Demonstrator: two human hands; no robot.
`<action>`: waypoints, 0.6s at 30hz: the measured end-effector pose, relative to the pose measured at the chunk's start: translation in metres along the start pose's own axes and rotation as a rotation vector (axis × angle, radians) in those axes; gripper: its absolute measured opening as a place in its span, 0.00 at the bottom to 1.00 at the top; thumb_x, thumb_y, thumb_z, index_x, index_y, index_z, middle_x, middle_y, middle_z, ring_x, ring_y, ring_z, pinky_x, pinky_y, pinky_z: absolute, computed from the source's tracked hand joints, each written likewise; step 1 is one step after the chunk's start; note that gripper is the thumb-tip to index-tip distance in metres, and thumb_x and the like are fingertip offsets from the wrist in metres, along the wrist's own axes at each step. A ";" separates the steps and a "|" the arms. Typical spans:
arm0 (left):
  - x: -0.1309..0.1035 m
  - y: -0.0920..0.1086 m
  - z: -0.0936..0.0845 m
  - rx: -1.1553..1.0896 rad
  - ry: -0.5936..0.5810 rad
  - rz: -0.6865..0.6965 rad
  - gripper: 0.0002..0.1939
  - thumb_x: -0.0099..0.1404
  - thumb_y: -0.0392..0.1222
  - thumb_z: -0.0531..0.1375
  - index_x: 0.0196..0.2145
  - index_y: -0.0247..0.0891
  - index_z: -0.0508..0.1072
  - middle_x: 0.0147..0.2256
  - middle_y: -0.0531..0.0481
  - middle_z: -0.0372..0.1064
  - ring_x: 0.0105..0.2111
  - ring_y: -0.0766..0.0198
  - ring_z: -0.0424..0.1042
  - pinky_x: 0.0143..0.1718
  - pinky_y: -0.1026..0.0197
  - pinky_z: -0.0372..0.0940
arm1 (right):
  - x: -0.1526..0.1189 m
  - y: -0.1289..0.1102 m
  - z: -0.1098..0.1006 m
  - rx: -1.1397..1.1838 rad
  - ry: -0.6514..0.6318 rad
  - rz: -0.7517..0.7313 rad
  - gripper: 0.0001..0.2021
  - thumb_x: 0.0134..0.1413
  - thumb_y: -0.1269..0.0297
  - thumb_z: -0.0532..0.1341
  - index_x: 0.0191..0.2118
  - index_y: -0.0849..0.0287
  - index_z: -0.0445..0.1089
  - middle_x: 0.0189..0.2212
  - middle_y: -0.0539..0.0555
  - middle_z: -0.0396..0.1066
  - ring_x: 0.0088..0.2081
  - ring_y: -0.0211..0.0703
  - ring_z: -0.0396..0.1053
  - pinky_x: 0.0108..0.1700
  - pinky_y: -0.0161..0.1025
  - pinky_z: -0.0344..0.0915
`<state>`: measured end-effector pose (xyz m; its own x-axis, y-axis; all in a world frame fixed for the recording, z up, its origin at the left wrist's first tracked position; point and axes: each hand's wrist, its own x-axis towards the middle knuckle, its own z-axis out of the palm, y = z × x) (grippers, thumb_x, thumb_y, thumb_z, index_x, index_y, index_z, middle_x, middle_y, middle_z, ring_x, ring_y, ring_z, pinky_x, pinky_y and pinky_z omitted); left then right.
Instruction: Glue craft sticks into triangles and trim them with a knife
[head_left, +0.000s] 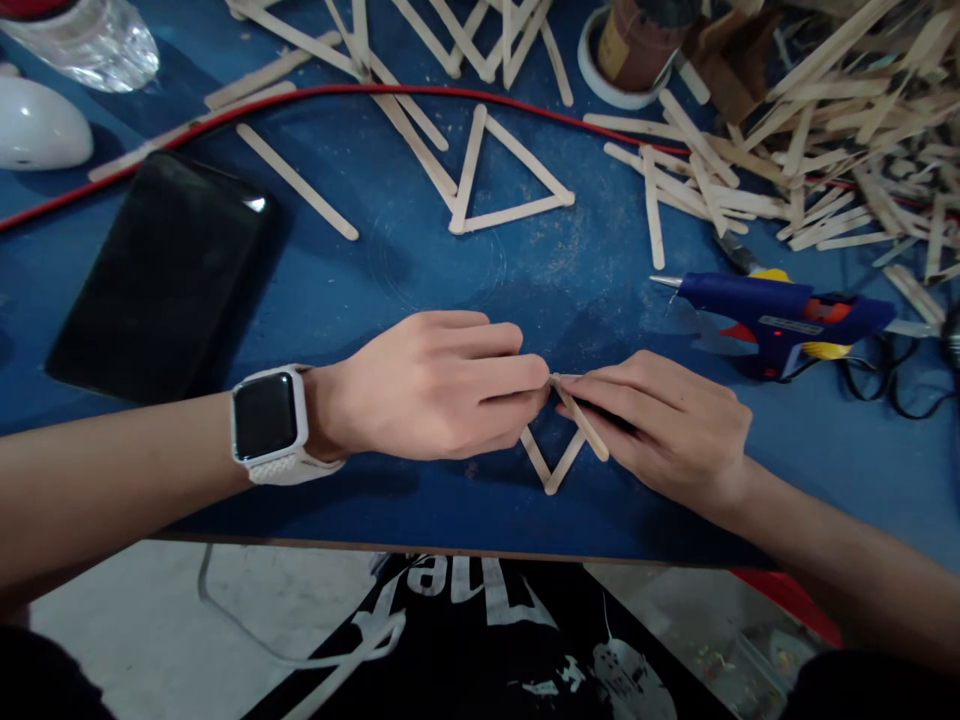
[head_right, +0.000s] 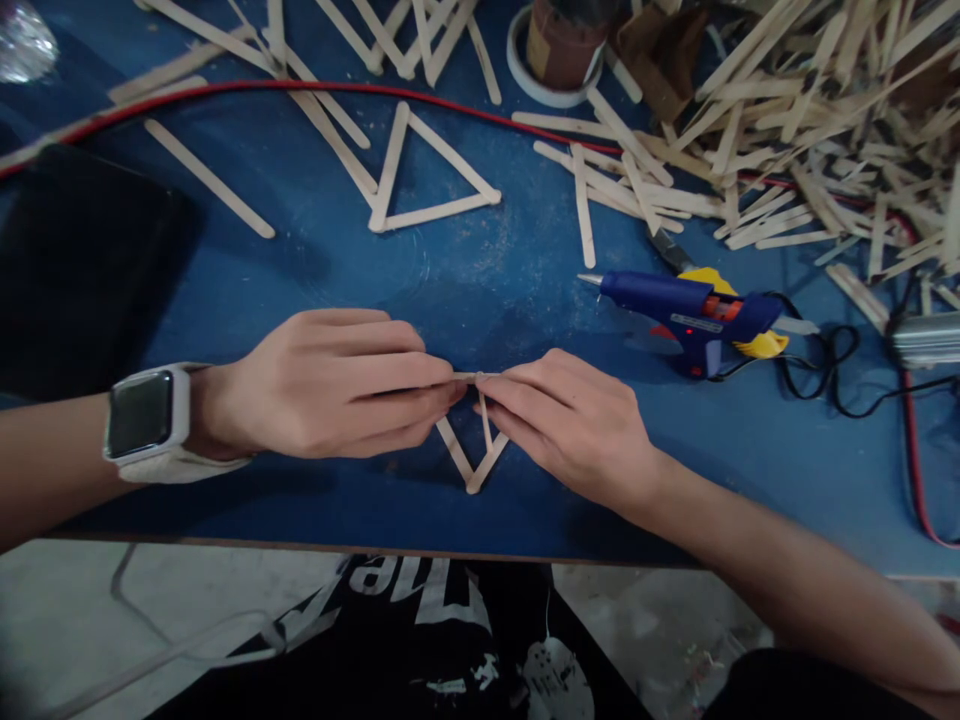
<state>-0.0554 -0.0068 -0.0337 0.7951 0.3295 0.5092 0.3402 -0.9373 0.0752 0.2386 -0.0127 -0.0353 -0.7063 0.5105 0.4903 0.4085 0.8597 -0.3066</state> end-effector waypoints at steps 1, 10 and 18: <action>0.000 0.000 0.000 -0.005 -0.001 0.000 0.09 0.85 0.36 0.64 0.45 0.36 0.84 0.43 0.47 0.86 0.37 0.61 0.79 0.35 0.56 0.71 | 0.000 0.000 0.000 0.001 0.005 -0.001 0.14 0.68 0.74 0.78 0.56 0.62 0.83 0.44 0.55 0.89 0.38 0.42 0.83 0.44 0.42 0.82; 0.002 0.000 0.003 0.007 -0.068 -0.036 0.12 0.86 0.36 0.61 0.44 0.36 0.84 0.44 0.47 0.84 0.40 0.58 0.78 0.36 0.55 0.73 | -0.001 0.001 0.001 -0.020 0.000 -0.010 0.13 0.68 0.73 0.78 0.55 0.62 0.83 0.44 0.55 0.89 0.39 0.41 0.83 0.44 0.41 0.82; 0.002 -0.001 0.005 -0.115 -0.091 -0.117 0.11 0.86 0.35 0.61 0.46 0.35 0.84 0.48 0.44 0.84 0.42 0.57 0.80 0.44 0.54 0.78 | -0.001 0.001 0.000 -0.018 -0.001 -0.018 0.13 0.68 0.73 0.78 0.55 0.63 0.83 0.45 0.56 0.89 0.39 0.42 0.83 0.44 0.41 0.82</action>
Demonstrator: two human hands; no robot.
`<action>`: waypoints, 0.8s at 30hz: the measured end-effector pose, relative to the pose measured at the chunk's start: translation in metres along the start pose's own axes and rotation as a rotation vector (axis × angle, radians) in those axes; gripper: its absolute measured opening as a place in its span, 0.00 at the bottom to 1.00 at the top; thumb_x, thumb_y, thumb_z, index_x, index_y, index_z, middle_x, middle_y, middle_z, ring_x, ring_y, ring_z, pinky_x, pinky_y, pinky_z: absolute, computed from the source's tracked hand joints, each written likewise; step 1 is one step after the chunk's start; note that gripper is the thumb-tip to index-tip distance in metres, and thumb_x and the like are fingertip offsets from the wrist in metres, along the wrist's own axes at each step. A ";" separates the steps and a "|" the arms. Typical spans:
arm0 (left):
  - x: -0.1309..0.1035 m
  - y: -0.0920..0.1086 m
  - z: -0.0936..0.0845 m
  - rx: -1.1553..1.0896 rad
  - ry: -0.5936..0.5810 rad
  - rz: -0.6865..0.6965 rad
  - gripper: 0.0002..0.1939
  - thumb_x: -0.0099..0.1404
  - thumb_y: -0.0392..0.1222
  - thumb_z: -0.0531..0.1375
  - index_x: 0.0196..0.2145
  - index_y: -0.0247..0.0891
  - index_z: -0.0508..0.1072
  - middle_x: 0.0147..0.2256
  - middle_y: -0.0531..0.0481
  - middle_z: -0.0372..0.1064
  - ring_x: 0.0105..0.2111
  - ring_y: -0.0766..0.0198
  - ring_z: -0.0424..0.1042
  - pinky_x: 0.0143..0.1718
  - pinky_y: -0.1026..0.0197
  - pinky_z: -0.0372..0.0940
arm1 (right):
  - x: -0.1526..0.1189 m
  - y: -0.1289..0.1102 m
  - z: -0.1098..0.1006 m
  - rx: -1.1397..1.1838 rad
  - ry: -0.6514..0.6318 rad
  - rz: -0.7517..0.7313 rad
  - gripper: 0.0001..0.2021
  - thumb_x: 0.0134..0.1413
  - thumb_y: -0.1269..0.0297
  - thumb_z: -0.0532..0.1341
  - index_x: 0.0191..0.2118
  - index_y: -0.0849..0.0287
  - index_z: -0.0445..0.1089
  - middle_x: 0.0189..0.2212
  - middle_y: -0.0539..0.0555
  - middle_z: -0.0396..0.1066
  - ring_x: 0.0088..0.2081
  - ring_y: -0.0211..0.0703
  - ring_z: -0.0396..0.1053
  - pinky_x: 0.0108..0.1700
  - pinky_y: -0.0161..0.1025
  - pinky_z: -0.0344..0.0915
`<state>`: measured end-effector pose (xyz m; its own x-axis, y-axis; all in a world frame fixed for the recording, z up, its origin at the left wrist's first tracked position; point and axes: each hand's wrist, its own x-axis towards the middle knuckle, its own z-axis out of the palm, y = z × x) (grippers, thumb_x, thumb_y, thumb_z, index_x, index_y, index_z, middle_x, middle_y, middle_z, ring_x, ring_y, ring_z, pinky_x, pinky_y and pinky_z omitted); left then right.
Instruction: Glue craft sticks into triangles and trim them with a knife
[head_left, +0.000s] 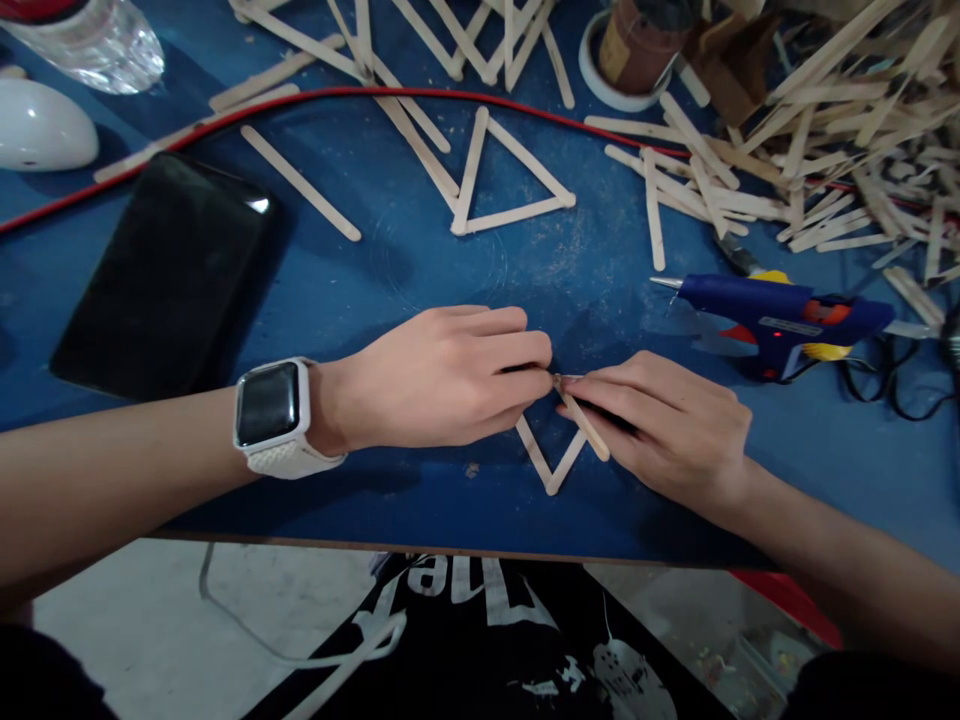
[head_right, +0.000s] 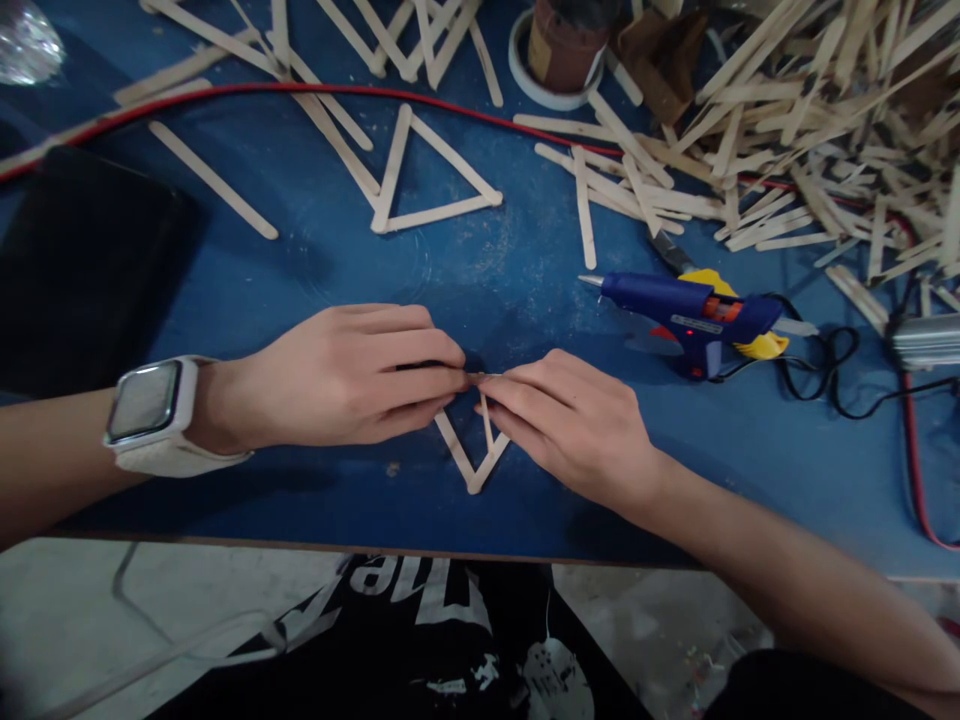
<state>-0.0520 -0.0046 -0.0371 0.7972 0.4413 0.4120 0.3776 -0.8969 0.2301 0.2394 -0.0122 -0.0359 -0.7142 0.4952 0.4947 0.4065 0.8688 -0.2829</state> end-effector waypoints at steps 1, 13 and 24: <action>0.000 0.000 0.000 -0.006 0.003 0.004 0.11 0.86 0.35 0.61 0.45 0.36 0.84 0.48 0.44 0.84 0.42 0.57 0.80 0.44 0.54 0.78 | 0.000 0.000 0.000 0.001 0.000 -0.001 0.13 0.68 0.73 0.78 0.55 0.63 0.83 0.45 0.56 0.89 0.39 0.42 0.83 0.44 0.41 0.82; 0.000 -0.001 -0.001 0.040 0.021 0.035 0.12 0.86 0.34 0.61 0.43 0.37 0.84 0.47 0.45 0.85 0.40 0.58 0.79 0.42 0.54 0.78 | 0.000 0.000 0.000 0.011 0.000 0.008 0.14 0.67 0.73 0.78 0.55 0.62 0.82 0.45 0.56 0.89 0.39 0.43 0.83 0.43 0.42 0.81; -0.001 0.000 -0.001 0.054 0.038 0.040 0.12 0.85 0.34 0.62 0.41 0.36 0.83 0.45 0.46 0.85 0.39 0.58 0.78 0.41 0.54 0.78 | -0.001 0.000 0.000 -0.003 0.000 0.010 0.12 0.70 0.72 0.77 0.55 0.61 0.82 0.45 0.54 0.89 0.39 0.41 0.84 0.44 0.41 0.82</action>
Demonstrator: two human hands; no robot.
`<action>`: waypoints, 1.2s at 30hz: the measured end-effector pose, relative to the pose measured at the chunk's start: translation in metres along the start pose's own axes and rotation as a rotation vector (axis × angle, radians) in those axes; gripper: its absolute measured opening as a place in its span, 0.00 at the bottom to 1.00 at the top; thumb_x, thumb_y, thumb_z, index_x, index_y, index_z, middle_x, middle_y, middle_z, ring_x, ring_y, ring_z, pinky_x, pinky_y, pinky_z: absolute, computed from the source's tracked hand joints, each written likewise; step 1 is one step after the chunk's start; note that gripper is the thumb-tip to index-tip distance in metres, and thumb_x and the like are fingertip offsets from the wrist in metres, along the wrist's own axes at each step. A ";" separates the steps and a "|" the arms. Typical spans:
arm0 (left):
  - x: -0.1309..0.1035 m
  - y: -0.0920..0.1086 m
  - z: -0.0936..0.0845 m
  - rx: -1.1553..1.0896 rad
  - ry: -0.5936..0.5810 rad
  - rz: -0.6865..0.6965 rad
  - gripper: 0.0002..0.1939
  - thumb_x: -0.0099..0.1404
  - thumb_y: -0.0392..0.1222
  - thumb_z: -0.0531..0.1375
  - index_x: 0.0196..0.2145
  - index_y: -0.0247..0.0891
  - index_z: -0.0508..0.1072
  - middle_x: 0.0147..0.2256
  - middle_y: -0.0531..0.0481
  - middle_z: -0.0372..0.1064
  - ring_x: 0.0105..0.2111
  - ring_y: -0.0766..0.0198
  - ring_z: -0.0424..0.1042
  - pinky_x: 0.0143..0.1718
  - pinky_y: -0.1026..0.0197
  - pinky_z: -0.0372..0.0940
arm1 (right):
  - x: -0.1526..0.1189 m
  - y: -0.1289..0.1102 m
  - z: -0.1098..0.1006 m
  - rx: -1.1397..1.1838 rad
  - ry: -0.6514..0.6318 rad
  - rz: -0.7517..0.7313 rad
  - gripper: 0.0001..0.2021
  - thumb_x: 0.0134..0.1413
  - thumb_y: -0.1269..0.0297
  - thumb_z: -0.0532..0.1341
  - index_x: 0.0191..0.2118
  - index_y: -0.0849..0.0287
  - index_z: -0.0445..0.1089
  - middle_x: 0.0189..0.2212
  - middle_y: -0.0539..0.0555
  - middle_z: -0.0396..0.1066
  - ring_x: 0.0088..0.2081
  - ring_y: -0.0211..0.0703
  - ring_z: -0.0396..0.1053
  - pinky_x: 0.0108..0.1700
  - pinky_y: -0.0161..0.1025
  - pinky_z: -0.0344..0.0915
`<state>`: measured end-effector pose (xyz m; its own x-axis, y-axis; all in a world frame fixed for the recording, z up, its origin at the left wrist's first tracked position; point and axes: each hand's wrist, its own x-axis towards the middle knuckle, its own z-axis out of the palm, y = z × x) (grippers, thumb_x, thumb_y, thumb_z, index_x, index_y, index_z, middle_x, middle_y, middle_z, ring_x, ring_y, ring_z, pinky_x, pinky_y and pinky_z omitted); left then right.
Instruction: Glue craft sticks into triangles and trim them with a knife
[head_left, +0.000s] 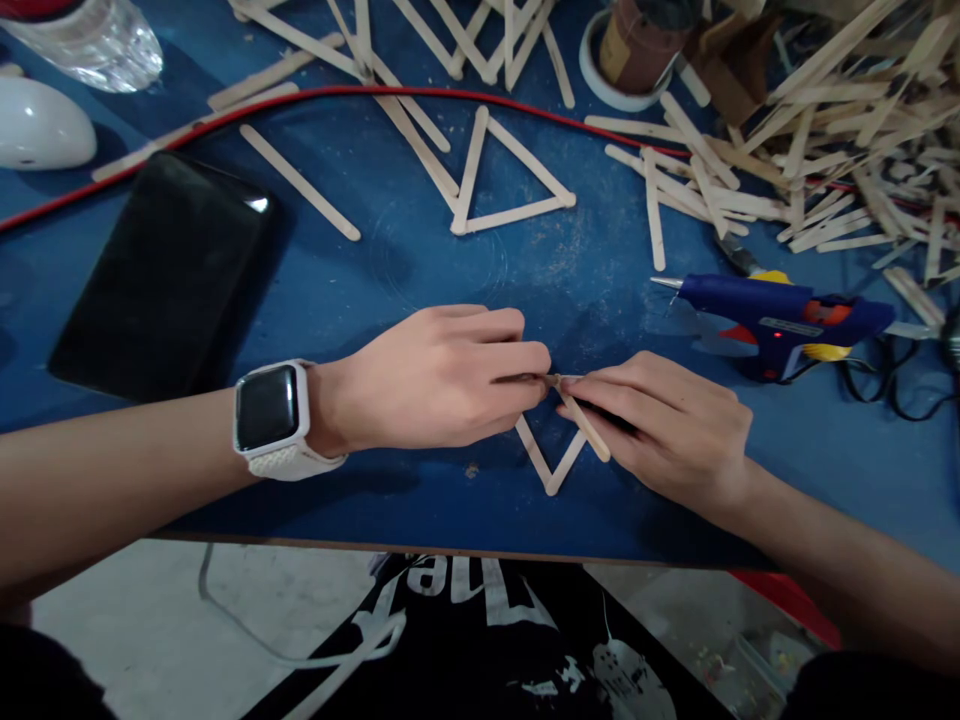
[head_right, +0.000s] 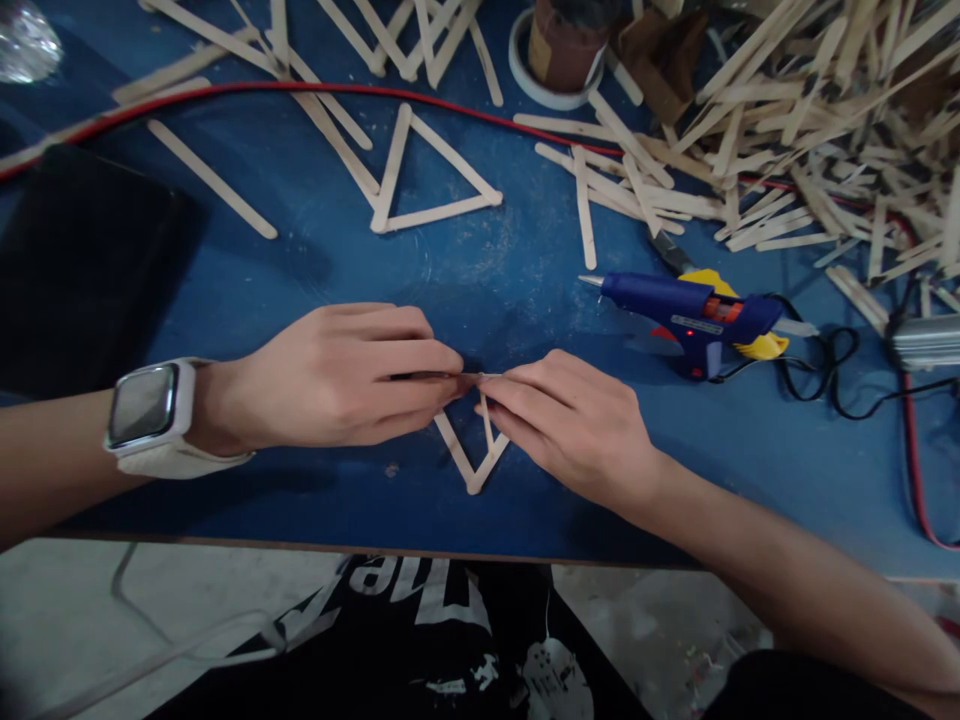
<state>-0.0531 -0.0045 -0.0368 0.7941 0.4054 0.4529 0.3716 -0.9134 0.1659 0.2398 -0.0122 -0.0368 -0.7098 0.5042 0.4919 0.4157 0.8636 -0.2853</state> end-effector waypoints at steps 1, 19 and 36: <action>0.000 0.000 0.000 0.007 -0.010 0.001 0.12 0.85 0.34 0.62 0.41 0.36 0.83 0.46 0.46 0.85 0.39 0.58 0.78 0.41 0.54 0.77 | 0.000 0.000 0.000 0.000 -0.001 0.000 0.12 0.70 0.72 0.77 0.56 0.60 0.82 0.45 0.54 0.89 0.39 0.41 0.84 0.45 0.41 0.83; -0.001 0.000 -0.001 0.008 0.031 0.042 0.09 0.85 0.35 0.64 0.47 0.36 0.85 0.46 0.47 0.86 0.39 0.58 0.78 0.36 0.54 0.74 | 0.001 -0.001 -0.001 0.017 -0.013 -0.003 0.14 0.69 0.74 0.78 0.56 0.62 0.82 0.45 0.57 0.89 0.38 0.44 0.84 0.43 0.43 0.81; 0.002 0.006 -0.003 0.095 -0.060 0.002 0.12 0.86 0.34 0.60 0.48 0.35 0.85 0.48 0.45 0.85 0.42 0.57 0.78 0.38 0.54 0.75 | 0.002 -0.002 -0.001 0.004 -0.002 0.013 0.12 0.70 0.72 0.77 0.55 0.59 0.82 0.44 0.54 0.89 0.38 0.42 0.84 0.43 0.41 0.83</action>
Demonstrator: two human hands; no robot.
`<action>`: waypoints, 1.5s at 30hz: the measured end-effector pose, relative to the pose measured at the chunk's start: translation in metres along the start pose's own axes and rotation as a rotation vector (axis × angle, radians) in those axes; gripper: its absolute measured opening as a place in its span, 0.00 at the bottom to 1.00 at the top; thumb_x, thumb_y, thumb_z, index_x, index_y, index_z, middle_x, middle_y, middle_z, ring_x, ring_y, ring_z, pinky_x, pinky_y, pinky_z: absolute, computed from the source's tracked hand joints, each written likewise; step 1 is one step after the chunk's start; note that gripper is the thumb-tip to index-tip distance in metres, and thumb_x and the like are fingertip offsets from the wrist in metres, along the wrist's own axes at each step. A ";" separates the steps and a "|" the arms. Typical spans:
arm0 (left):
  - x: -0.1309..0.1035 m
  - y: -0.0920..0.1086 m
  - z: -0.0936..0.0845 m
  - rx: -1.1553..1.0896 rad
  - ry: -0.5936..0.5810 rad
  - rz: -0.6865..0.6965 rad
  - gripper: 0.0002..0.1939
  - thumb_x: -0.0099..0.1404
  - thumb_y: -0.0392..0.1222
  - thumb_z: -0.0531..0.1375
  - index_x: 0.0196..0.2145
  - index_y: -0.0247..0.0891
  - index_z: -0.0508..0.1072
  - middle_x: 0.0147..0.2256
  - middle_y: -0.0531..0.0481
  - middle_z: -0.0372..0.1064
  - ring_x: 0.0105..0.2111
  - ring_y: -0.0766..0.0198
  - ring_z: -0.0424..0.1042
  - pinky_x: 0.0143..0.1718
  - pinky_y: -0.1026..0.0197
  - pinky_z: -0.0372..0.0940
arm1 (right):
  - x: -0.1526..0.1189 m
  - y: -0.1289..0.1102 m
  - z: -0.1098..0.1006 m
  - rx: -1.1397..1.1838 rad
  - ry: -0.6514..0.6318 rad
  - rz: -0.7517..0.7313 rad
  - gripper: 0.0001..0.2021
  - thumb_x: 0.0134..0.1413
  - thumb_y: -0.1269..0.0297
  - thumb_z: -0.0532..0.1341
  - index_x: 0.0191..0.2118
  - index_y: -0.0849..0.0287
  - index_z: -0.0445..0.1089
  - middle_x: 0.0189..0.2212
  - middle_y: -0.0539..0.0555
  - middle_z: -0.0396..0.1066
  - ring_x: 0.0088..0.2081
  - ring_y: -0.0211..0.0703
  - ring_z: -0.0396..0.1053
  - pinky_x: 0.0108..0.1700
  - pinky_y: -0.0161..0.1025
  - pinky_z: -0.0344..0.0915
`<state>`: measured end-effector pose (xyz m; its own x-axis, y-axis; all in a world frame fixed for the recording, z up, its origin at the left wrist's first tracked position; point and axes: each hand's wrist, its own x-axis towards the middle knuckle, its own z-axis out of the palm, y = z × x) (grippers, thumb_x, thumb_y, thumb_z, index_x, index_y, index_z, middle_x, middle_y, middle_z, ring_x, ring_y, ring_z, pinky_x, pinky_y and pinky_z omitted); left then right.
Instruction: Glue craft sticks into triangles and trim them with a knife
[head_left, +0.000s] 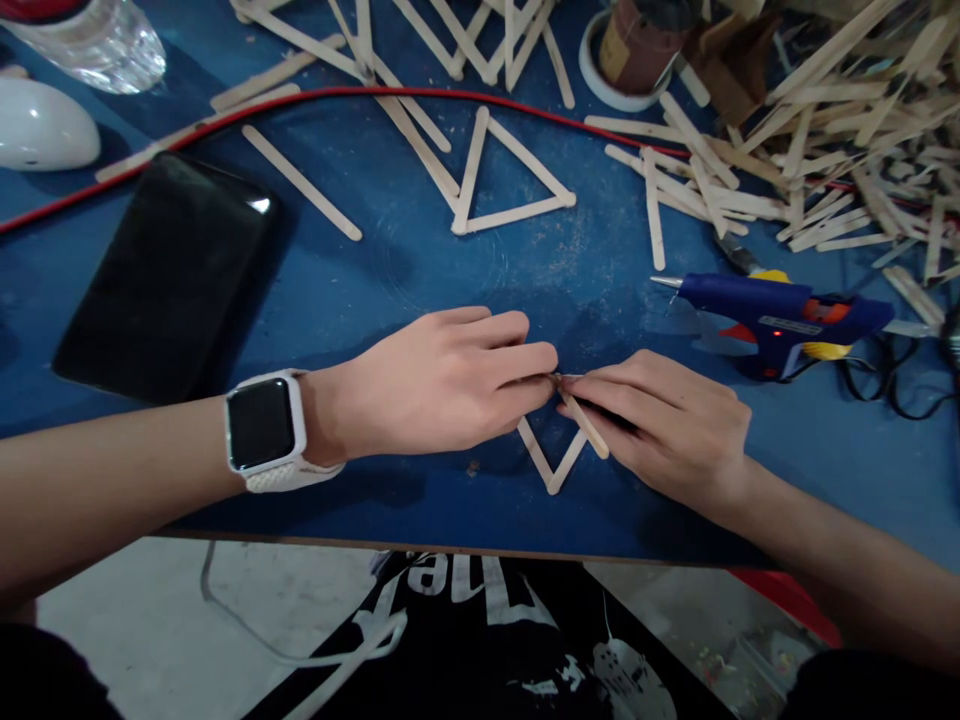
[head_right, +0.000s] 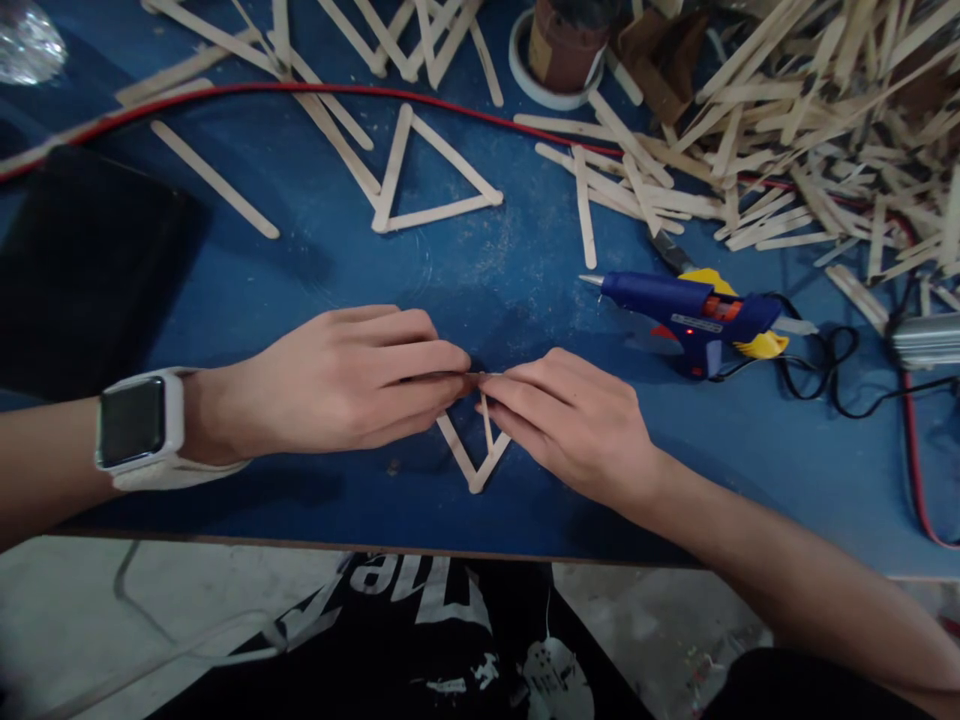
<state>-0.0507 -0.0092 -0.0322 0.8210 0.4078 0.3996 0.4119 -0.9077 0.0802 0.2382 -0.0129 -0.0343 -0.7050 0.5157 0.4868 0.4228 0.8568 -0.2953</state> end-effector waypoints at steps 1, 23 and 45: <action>0.000 0.001 -0.001 0.031 0.006 0.025 0.12 0.86 0.33 0.60 0.47 0.36 0.85 0.47 0.46 0.85 0.42 0.57 0.79 0.37 0.55 0.73 | 0.000 0.000 0.000 0.000 -0.003 0.002 0.12 0.71 0.72 0.77 0.55 0.59 0.82 0.44 0.54 0.89 0.38 0.42 0.84 0.43 0.42 0.83; -0.002 0.000 0.000 0.041 0.033 -0.012 0.12 0.87 0.37 0.61 0.46 0.35 0.85 0.48 0.46 0.86 0.44 0.55 0.81 0.39 0.53 0.75 | -0.001 0.001 0.000 -0.004 0.000 -0.005 0.12 0.72 0.71 0.76 0.56 0.57 0.82 0.45 0.53 0.89 0.39 0.41 0.85 0.44 0.41 0.84; -0.002 0.000 -0.001 0.116 0.068 0.089 0.10 0.84 0.33 0.64 0.42 0.37 0.84 0.43 0.50 0.85 0.39 0.60 0.79 0.32 0.55 0.69 | 0.001 0.001 0.001 0.015 0.009 -0.027 0.12 0.68 0.75 0.78 0.54 0.64 0.83 0.44 0.57 0.88 0.39 0.42 0.84 0.45 0.42 0.81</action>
<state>-0.0527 -0.0096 -0.0316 0.8292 0.3156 0.4614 0.3851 -0.9208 -0.0623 0.2375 -0.0114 -0.0347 -0.7107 0.4928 0.5020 0.3953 0.8701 -0.2946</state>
